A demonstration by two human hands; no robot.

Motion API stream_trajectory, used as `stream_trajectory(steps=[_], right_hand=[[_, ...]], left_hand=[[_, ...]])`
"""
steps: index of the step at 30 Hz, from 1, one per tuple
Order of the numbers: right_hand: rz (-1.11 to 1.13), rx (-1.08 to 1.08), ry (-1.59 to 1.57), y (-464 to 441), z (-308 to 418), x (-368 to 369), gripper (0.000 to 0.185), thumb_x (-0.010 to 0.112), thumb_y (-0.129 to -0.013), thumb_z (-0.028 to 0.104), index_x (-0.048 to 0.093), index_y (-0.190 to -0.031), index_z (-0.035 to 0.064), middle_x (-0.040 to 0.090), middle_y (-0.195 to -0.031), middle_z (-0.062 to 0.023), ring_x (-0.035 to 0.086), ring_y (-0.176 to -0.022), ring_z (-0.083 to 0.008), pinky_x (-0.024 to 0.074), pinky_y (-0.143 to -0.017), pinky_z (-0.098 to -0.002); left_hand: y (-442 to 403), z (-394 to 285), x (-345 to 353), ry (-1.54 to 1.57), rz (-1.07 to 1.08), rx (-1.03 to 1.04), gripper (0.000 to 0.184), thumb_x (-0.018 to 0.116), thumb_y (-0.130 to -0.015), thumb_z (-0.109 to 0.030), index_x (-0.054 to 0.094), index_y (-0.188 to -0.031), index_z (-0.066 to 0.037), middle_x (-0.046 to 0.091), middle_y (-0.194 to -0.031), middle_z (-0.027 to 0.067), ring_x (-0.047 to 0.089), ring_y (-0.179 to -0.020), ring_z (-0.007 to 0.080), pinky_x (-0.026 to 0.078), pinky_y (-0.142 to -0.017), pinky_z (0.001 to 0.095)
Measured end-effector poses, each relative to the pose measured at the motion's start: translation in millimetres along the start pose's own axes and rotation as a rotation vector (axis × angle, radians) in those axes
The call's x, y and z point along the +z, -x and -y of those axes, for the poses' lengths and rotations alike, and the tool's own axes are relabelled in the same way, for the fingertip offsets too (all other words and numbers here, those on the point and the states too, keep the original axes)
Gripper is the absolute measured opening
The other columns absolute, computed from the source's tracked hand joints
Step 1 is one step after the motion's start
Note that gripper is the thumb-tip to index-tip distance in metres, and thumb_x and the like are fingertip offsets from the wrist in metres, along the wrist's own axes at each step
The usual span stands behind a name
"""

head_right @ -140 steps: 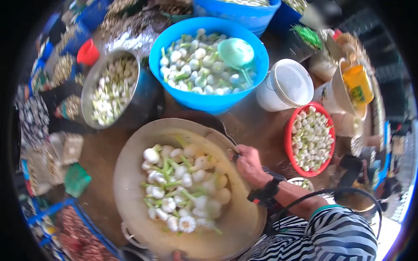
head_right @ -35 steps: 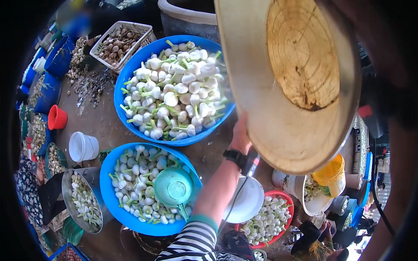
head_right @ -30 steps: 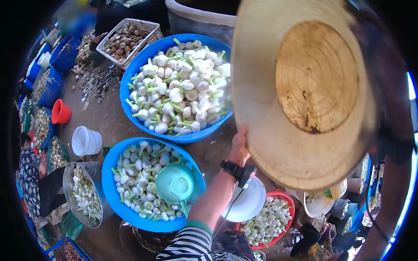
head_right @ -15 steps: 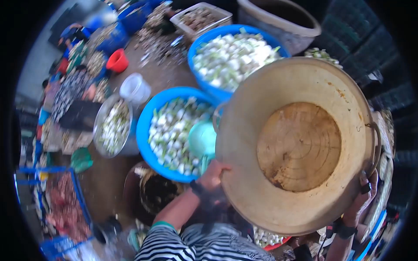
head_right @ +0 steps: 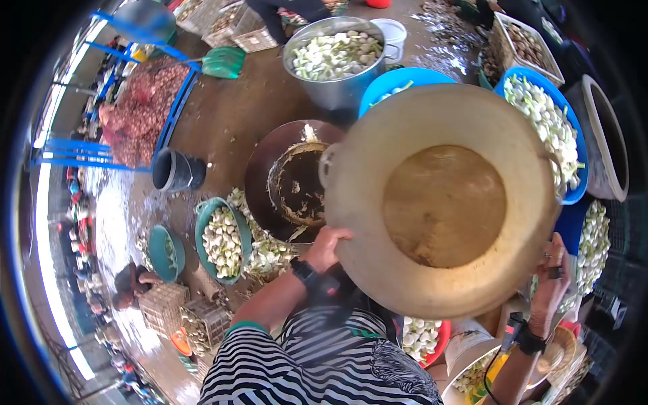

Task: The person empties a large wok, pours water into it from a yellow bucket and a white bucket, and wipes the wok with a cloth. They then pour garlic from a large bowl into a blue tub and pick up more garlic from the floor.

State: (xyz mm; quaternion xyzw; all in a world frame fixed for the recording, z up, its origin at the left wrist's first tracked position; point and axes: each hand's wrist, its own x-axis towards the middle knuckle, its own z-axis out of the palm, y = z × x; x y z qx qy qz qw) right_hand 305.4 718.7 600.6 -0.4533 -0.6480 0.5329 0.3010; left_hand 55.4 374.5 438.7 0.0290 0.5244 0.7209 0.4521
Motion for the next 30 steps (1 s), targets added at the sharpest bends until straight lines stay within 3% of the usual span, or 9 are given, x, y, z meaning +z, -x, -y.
stream_trajectory(steps=[4,8,14,15,17,19,21,28,30], right_hand=[[0.156,0.092,0.197,5.5,-47.6,36.3,0.034,0.042,-0.088,0.01,0.05,-0.121,0.0054,0.057,-0.089,-0.0062,0.053,-0.063,-0.01,0.0394,-0.046,-0.0186],[0.337,0.202,0.506,72.5,-113.8,75.6,0.017,0.043,-0.08,-0.004,0.048,-0.066,0.0045,0.046,-0.063,0.0001,0.045,-0.055,-0.0096,0.0358,-0.047,-0.0243],[0.815,0.096,1.299,249.3,-207.7,67.8,0.013,0.062,-0.071,0.014,0.057,-0.073,0.002,0.059,-0.066,-0.0176,0.058,-0.056,-0.0303,0.045,-0.052,-0.0407],[0.799,0.552,1.164,266.1,-138.4,122.1,0.016,0.061,-0.075,0.016,0.059,-0.081,0.0017,0.059,-0.061,-0.0148,0.058,-0.048,-0.0244,0.0456,-0.047,-0.0383],[1.102,0.374,1.029,299.7,-233.1,38.7,0.027,0.065,-0.072,0.03,0.066,-0.079,0.0042,0.064,-0.072,-0.0144,0.061,-0.063,-0.0255,0.0479,-0.061,-0.0377],[0.595,1.525,0.556,317.5,-297.5,4.8,0.022,0.062,-0.075,0.023,0.067,-0.083,0.0031,0.065,-0.071,-0.0075,0.061,-0.064,-0.0201,0.0481,-0.061,-0.033],[0.718,0.991,0.859,319.1,-104.1,182.4,0.021,0.058,-0.079,0.019,0.065,-0.089,0.0019,0.064,-0.076,-0.0063,0.058,-0.065,-0.0155,0.0476,-0.059,-0.0301],[0.528,0.704,0.751,300.7,-116.9,210.2,0.022,0.046,-0.089,0.018,0.062,-0.084,0.0029,0.059,-0.065,-0.0027,0.059,-0.059,-0.0144,0.0479,-0.055,-0.0286],[0.296,0.921,0.613,303.7,-103.8,237.7,0.025,0.05,-0.088,0.022,0.06,-0.098,0.0019,0.062,-0.073,-0.0039,0.062,-0.062,-0.0121,0.0482,-0.048,-0.025]], left_hand=[[42.3,-0.1,-75.3,-0.903,-0.164,0.421,0.024,0.068,-0.068,-0.008,0.057,-0.088,-0.001,0.064,-0.085,0.0106,0.062,-0.08,0.0182,0.049,-0.074,0.0305],[60.3,8.5,-163.6,-0.988,-0.495,0.303,0.027,0.071,-0.06,-0.008,0.063,-0.086,-0.006,0.065,-0.081,0.0129,0.064,-0.079,0.0257,0.05,-0.071,0.0316],[63.3,-14.3,-314.3,-1.034,-0.843,0.238,0.02,0.066,-0.063,-0.008,0.063,-0.083,-0.007,0.063,-0.077,0.0133,0.062,-0.075,0.0298,0.049,-0.069,0.035],[60.0,-15.4,-344.3,-1.058,-0.905,0.219,0.019,0.067,-0.064,-0.008,0.063,-0.082,-0.007,0.063,-0.077,0.0131,0.062,-0.075,0.03,0.049,-0.069,0.0356],[49.2,-23.9,-400.5,-1.006,-1.021,0.208,0.024,0.07,-0.061,-0.008,0.061,-0.084,-0.008,0.061,-0.075,0.0132,0.061,-0.074,0.0304,0.048,-0.071,0.0375],[38.2,-37.8,-455.3,-1.07,-1.086,0.247,0.034,0.073,-0.058,-0.007,0.06,-0.089,-0.008,0.06,-0.075,0.0126,0.06,-0.071,0.0282,0.049,-0.069,0.0365],[25.5,-65.2,-496.5,-0.959,-1.146,0.259,0.033,0.071,-0.058,-0.006,0.059,-0.089,-0.007,0.059,-0.076,0.0127,0.059,-0.075,0.0267,0.048,-0.072,0.0371],[-8.4,-78.4,-660.7,-1.969,-0.473,-0.052,0.027,0.05,-0.083,-0.03,0.052,-0.093,-0.005,0.058,-0.076,0.0093,0.056,-0.066,0.0227,0.047,-0.062,0.0356],[-7.6,-73.5,-634.0,-0.683,-0.76,-0.106,0.022,0.047,-0.083,-0.028,0.051,-0.085,-0.007,0.056,-0.07,0.0072,0.055,-0.061,0.0214,0.045,-0.057,0.0346]])
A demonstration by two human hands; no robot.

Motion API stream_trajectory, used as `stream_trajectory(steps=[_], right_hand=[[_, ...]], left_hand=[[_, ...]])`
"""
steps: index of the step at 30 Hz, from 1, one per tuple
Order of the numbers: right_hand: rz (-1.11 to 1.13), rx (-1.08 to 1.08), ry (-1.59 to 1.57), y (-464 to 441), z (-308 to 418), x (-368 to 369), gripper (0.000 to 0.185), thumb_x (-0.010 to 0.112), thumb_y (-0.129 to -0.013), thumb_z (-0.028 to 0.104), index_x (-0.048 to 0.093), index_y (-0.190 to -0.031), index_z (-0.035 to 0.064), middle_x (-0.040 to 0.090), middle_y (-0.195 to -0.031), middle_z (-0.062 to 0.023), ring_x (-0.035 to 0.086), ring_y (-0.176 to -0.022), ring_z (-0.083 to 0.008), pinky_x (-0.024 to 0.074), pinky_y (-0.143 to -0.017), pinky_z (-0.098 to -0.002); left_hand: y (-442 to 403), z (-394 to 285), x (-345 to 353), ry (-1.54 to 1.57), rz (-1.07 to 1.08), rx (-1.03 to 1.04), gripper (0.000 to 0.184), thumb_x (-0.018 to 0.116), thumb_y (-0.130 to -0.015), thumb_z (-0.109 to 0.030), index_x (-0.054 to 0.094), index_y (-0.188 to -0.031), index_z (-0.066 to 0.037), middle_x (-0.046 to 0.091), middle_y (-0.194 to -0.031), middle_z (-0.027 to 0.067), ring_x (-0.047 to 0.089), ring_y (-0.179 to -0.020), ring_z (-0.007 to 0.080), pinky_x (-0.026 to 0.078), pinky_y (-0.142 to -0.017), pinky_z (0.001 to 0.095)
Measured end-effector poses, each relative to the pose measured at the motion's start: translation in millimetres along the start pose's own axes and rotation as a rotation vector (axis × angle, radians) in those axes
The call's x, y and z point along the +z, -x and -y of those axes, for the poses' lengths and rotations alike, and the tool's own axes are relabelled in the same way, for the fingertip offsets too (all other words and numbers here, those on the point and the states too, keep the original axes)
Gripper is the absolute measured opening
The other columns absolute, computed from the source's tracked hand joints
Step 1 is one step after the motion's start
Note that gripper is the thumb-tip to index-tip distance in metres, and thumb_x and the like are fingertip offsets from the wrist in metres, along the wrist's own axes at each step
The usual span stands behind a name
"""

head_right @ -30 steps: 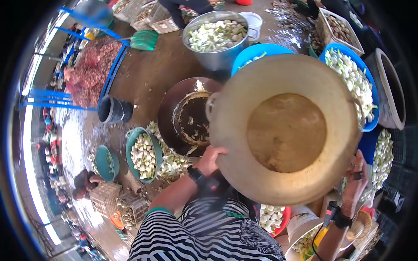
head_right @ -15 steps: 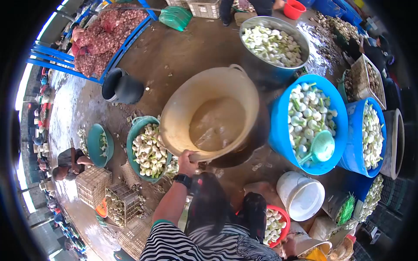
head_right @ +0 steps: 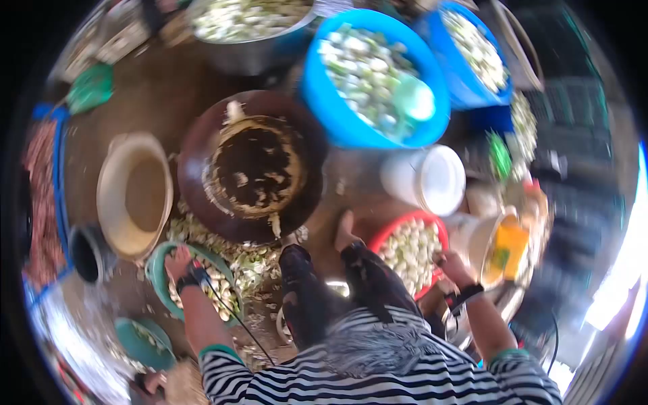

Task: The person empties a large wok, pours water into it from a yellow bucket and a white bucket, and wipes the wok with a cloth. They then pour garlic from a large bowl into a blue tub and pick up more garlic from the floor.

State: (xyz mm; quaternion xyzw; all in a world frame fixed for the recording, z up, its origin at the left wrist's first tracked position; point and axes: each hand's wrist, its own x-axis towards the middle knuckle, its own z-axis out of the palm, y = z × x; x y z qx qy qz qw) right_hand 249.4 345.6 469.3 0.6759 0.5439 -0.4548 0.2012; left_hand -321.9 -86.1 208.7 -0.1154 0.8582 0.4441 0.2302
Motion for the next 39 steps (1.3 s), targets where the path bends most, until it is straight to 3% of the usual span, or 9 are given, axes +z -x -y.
stream_trajectory(steps=[1,3,6,9,11,18,27,33,39], right_hand=[[-0.003,-0.011,0.044,5.0,3.0,4.4,0.03,0.053,-0.087,0.025,0.058,-0.105,0.0017,0.063,-0.078,-0.0065,0.063,-0.069,-0.0142,0.0493,-0.051,-0.0247],[-0.016,0.016,-0.031,14.4,-9.8,17.8,0.032,0.056,-0.085,0.025,0.059,-0.105,0.0012,0.063,-0.081,-0.0082,0.062,-0.065,-0.0151,0.049,-0.051,-0.0257],[0.001,0.101,-0.045,34.9,-36.1,31.5,0.031,0.055,-0.085,0.025,0.06,-0.104,0.0006,0.063,-0.08,-0.0093,0.062,-0.063,-0.0149,0.0492,-0.052,-0.0262],[0.045,0.171,-0.085,42.2,-76.0,42.4,0.031,0.056,-0.083,0.024,0.06,-0.103,0.0003,0.063,-0.079,-0.0101,0.062,-0.063,-0.0146,0.0498,-0.052,-0.0272],[0.062,0.221,-0.159,45.2,-99.0,54.2,0.03,0.057,-0.082,0.022,0.06,-0.103,0.0003,0.063,-0.079,-0.0104,0.063,-0.063,-0.0144,0.0502,-0.053,-0.0282],[0.097,0.178,-0.375,4.0,-163.5,57.8,0.021,0.054,-0.08,0.013,0.061,-0.097,0.0031,0.063,-0.076,-0.0082,0.063,-0.063,-0.0131,0.05,-0.052,-0.0267],[-0.192,0.061,-0.355,-116.7,-231.0,-6.5,0.018,0.056,-0.075,0.018,0.062,-0.083,0.0035,0.06,-0.072,-0.0202,0.06,-0.068,-0.0332,0.0466,-0.063,-0.0412],[-0.36,-0.077,-0.357,-209.8,-180.3,-56.5,0.016,0.054,-0.072,0.01,0.06,-0.086,0.0058,0.06,-0.079,-0.0206,0.058,-0.075,-0.0368,0.0461,-0.068,-0.0422],[-0.435,-0.159,-0.327,-289.0,-107.9,-54.1,0.034,0.058,-0.07,0.019,0.056,-0.101,0.0033,0.059,-0.092,-0.0176,0.056,-0.088,-0.0347,0.0461,-0.076,-0.0386]], left_hand=[[23.9,-8.3,14.5,0.496,-0.095,-0.197,0.021,0.046,-0.083,-0.028,0.05,-0.081,-0.008,0.055,-0.067,0.0062,0.054,-0.058,0.0207,0.044,-0.055,0.0341],[67.9,-4.7,39.7,0.717,0.087,-0.415,0.021,0.043,-0.084,-0.027,0.05,-0.072,-0.01,0.053,-0.062,0.0041,0.052,-0.053,0.0194,0.043,-0.049,0.033],[123.5,21.5,78.1,0.341,0.456,-0.551,0.027,0.042,-0.08,-0.031,0.052,-0.069,-0.008,0.052,-0.057,0.0058,0.046,-0.042,0.0141,0.033,-0.034,0.024],[186.6,-17.6,90.5,0.188,0.591,-0.693,0.012,0.052,-0.083,-0.023,0.052,-0.082,-0.011,0.057,-0.074,0.0034,0.056,-0.064,0.0165,0.044,-0.055,0.0317],[201.0,-20.0,99.8,0.111,0.56,-0.61,0.026,0.05,-0.086,-0.025,0.048,-0.105,-0.008,0.059,-0.093,0.0112,0.057,-0.073,0.0209,0.047,-0.059,0.033],[233.6,-130.2,167.8,-0.07,0.48,-0.448,0.035,0.053,-0.085,-0.024,0.045,-0.114,-0.007,0.058,-0.099,0.0149,0.058,-0.078,0.0241,0.048,-0.063,0.0345],[306.5,-162.6,371.5,-0.057,1.052,-0.397,0.031,0.044,-0.089,-0.018,0.044,-0.116,-0.004,0.058,-0.103,0.0158,0.059,-0.082,0.0298,0.05,-0.067,0.0406],[392.8,-183.1,559.1,-0.446,1.149,-0.292,0.035,0.053,-0.087,-0.022,0.045,-0.118,-0.007,0.058,-0.101,0.0086,0.06,-0.083,0.0202,0.05,-0.064,0.0319],[413.6,-116.4,703.5,-0.537,1.155,-0.463,0.052,0.059,-0.081,-0.03,0.037,-0.126,-0.018,0.037,-0.132,0.0087,0.037,-0.12,0.0221,0.038,-0.082,0.0461]])
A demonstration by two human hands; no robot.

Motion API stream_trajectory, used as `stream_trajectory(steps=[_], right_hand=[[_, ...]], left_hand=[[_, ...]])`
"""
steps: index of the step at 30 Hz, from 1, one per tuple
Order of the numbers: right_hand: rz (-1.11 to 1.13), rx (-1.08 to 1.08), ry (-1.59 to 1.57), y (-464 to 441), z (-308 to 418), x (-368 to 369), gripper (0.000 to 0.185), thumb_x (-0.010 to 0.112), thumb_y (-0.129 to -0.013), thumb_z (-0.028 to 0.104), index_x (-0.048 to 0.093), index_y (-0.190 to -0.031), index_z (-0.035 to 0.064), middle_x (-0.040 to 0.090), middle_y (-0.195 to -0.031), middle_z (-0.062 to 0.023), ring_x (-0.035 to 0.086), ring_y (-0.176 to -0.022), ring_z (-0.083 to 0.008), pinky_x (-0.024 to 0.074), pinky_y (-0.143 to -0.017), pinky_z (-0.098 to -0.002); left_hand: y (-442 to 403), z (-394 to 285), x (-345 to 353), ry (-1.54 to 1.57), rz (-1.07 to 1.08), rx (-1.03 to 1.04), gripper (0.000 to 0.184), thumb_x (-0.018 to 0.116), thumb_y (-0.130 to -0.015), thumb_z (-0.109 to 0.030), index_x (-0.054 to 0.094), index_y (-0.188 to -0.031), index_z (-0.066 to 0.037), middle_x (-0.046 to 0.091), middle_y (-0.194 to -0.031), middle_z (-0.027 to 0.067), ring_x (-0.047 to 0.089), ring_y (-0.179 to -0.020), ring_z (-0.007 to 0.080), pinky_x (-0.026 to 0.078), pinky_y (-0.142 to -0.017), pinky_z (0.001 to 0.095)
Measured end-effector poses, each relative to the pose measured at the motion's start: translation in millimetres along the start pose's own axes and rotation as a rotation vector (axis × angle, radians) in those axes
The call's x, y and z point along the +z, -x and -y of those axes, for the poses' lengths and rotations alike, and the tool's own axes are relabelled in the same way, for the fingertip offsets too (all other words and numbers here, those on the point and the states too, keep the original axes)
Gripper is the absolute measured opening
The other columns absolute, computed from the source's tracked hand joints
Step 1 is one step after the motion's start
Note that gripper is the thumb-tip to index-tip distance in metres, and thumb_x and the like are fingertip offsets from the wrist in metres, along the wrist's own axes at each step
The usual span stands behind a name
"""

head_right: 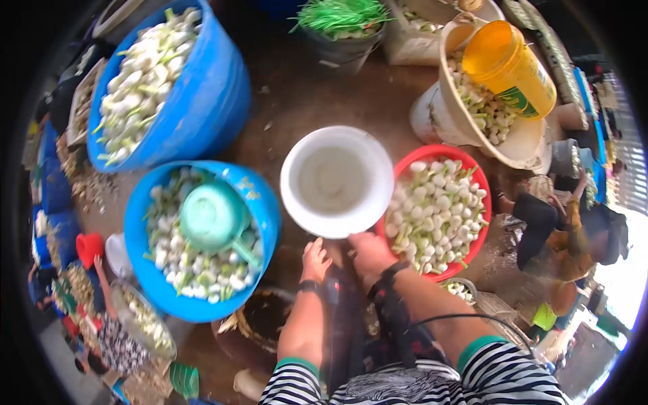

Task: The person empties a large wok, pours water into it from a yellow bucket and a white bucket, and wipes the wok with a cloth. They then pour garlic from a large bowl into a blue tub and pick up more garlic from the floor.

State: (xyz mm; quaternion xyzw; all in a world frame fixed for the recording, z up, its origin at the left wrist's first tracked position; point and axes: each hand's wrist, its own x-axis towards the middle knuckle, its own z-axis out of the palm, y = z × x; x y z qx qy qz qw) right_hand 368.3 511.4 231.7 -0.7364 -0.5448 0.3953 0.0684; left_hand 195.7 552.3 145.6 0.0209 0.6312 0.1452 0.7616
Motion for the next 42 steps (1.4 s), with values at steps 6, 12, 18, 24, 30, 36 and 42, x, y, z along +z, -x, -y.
stream_trajectory(steps=[6,12,18,24,30,36,42], right_hand=[[-0.01,-0.033,0.198,-37.0,-7.6,28.7,0.036,0.058,-0.07,0.015,0.052,-0.104,0.0076,0.055,-0.101,-0.0087,0.049,-0.101,-0.0252,0.0341,-0.086,-0.0413],[-0.212,-0.125,0.142,-76.8,-23.5,2.1,0.037,0.059,-0.062,0.012,0.054,-0.099,0.0094,0.057,-0.09,-0.0058,0.053,-0.093,-0.0247,0.0322,-0.087,-0.0422],[-0.367,-0.251,0.081,-142.5,-33.3,-72.9,0.018,0.057,-0.06,0.006,0.056,-0.078,0.0109,0.056,-0.072,-0.0035,0.054,-0.075,-0.0235,0.0357,-0.076,-0.0393],[-0.451,-0.332,0.026,-188.8,-34.9,-120.1,0.009,0.06,-0.064,0.004,0.054,-0.07,0.0068,0.054,-0.064,-0.007,0.052,-0.06,-0.0275,0.0385,-0.061,-0.0375],[-0.37,-0.357,0.027,-197.8,-37.9,-126.0,0.011,0.063,-0.064,0.003,0.056,-0.072,0.0052,0.053,-0.061,-0.0073,0.051,-0.055,-0.0277,0.0374,-0.054,-0.0364],[-0.357,-0.305,0.052,-195.7,2.9,-139.6,0.011,0.065,-0.065,0.004,0.056,-0.072,0.0047,0.051,-0.057,-0.0077,0.049,-0.052,-0.0271,0.0352,-0.05,-0.0367],[-0.276,-0.492,0.114,-147.5,87.1,-221.8,0.014,0.064,-0.059,0.005,0.055,-0.069,0.0046,0.049,-0.055,-0.0059,0.048,-0.049,-0.0246,0.0336,-0.047,-0.0347]], left_hand=[[-67.9,1.8,29.5,0.443,0.117,-0.091,0.038,0.047,-0.085,-0.025,0.046,-0.112,0.002,0.054,-0.11,0.0131,0.051,-0.102,0.0267,0.041,-0.091,0.04],[-28.9,-71.4,67.4,0.395,0.137,-0.179,0.036,0.05,-0.082,-0.026,0.049,-0.109,-0.002,0.054,-0.108,0.0136,0.052,-0.1,0.0287,0.04,-0.089,0.0428],[-34.2,-116.2,99.6,0.388,0.371,0.043,0.037,0.05,-0.084,-0.027,0.05,-0.11,-0.002,0.055,-0.111,0.0143,0.052,-0.104,0.0301,0.043,-0.085,0.0411],[-138.6,-70.8,61.2,0.257,-0.452,-0.1,0.044,0.048,-0.086,-0.037,0.045,-0.118,-0.007,0.046,-0.124,0.0091,0.043,-0.116,0.0244,0.041,-0.084,0.039],[-227.0,-20.5,60.4,0.456,-0.107,-0.103,0.051,0.038,-0.086,-0.049,0.046,-0.118,-0.01,0.045,-0.126,0.0063,0.041,-0.115,0.0205,0.033,-0.089,0.0402],[-201.9,-16.0,56.3,0.403,-0.125,-0.067,0.05,0.035,-0.084,-0.052,0.05,-0.114,-0.014,0.053,-0.116,0.0052,0.047,-0.105,0.0205,0.033,-0.086,0.0385],[-60.8,-22.4,79.5,0.532,-0.068,-0.199,0.056,0.049,-0.074,-0.061,0.053,-0.109,-0.018,0.057,-0.102,0.0037,0.051,-0.091,0.0213,0.04,-0.075,0.0353]])
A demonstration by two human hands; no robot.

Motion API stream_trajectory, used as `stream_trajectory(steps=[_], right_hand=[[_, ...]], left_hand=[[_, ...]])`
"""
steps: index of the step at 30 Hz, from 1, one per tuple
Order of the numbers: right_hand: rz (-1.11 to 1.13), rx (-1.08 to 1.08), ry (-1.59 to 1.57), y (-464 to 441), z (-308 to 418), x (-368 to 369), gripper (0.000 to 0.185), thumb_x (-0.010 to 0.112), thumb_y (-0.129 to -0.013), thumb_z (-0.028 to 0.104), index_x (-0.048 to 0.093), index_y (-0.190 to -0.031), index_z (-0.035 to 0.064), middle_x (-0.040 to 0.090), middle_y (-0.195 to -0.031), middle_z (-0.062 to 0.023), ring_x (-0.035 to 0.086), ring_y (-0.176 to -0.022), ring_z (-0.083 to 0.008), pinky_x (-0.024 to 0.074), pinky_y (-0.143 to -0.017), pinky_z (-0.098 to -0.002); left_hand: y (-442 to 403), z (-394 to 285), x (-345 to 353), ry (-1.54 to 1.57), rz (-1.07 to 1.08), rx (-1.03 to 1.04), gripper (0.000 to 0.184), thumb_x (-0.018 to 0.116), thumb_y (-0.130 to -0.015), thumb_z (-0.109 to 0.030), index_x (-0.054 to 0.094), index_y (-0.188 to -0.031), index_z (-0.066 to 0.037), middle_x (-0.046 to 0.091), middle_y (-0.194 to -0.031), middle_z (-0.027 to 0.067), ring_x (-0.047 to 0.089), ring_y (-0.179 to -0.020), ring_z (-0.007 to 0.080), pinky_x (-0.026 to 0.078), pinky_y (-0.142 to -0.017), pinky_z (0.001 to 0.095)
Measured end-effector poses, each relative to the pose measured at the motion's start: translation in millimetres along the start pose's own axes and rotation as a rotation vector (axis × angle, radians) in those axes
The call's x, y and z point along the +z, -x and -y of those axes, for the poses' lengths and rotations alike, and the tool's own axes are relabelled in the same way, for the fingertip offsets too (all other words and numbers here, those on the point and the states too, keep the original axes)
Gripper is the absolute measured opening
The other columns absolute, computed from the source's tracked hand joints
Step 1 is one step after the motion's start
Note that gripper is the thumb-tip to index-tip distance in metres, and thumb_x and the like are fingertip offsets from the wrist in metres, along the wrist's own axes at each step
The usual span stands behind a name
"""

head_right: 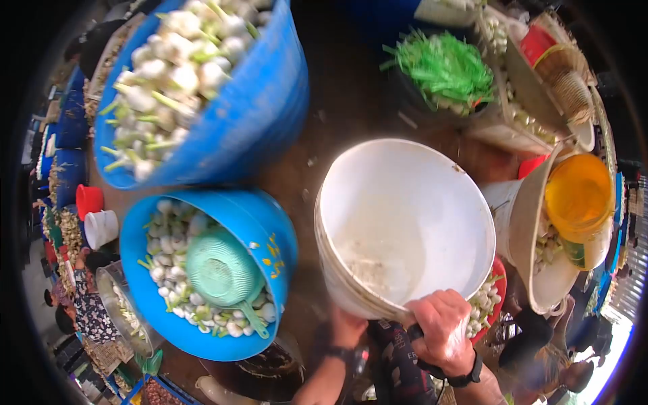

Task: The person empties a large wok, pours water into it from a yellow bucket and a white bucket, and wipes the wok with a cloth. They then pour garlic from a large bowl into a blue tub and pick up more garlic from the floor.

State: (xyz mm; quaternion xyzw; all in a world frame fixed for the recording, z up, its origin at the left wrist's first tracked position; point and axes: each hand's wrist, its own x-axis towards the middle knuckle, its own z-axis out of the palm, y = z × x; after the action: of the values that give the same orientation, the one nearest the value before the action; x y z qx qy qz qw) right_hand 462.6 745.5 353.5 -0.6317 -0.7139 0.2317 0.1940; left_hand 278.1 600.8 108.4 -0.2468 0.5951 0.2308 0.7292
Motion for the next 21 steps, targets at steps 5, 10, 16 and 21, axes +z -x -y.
stream_trajectory(steps=[5,10,16,21], right_hand=[[-0.031,-0.168,0.022,-21.3,101.7,-122.6,0.02,0.067,-0.055,0.008,0.055,-0.071,0.0045,0.051,-0.054,-0.0054,0.049,-0.045,-0.0229,0.0345,-0.044,-0.0334],[-0.199,-0.366,0.056,-40.6,217.3,-227.8,0.017,0.066,-0.062,0.009,0.057,-0.075,0.0026,0.049,-0.051,-0.0064,0.05,-0.043,-0.0224,0.0374,-0.042,-0.0326],[-0.318,-0.34,-0.218,-78.8,283.6,-263.3,0.015,0.063,-0.073,0.014,0.062,-0.076,-0.0009,0.052,-0.055,-0.0132,0.05,-0.045,-0.0228,0.0395,-0.045,-0.0317],[-0.295,-0.252,-0.6,-155.6,283.3,-240.7,0.021,0.06,-0.077,0.018,0.065,-0.076,-0.0018,0.057,-0.059,-0.0152,0.052,-0.05,-0.0197,0.0426,-0.051,-0.0318]], left_hand=[[164.1,-3.3,7.4,0.019,0.131,-0.123,0.069,0.049,-0.074,-0.064,0.051,-0.108,-0.004,0.054,-0.099,0.0129,0.05,-0.092,0.0269,0.042,-0.081,0.0417],[307.5,-43.8,-14.7,-0.128,0.452,-0.077,0.075,0.042,-0.08,-0.062,0.045,-0.121,0.001,0.054,-0.11,0.0198,0.055,-0.097,0.0331,0.046,-0.082,0.0429],[425.5,-88.0,-26.7,-0.406,0.483,0.63,0.064,0.042,-0.085,-0.048,0.043,-0.122,0.003,0.056,-0.109,0.0216,0.059,-0.093,0.0361,0.053,-0.071,0.0371],[476.5,-109.9,-30.0,0.006,0.151,0.889,0.041,0.04,-0.084,-0.033,0.052,-0.105,0.0,0.062,-0.088,0.0107,0.061,-0.072,0.0235,0.049,-0.054,0.0314]])
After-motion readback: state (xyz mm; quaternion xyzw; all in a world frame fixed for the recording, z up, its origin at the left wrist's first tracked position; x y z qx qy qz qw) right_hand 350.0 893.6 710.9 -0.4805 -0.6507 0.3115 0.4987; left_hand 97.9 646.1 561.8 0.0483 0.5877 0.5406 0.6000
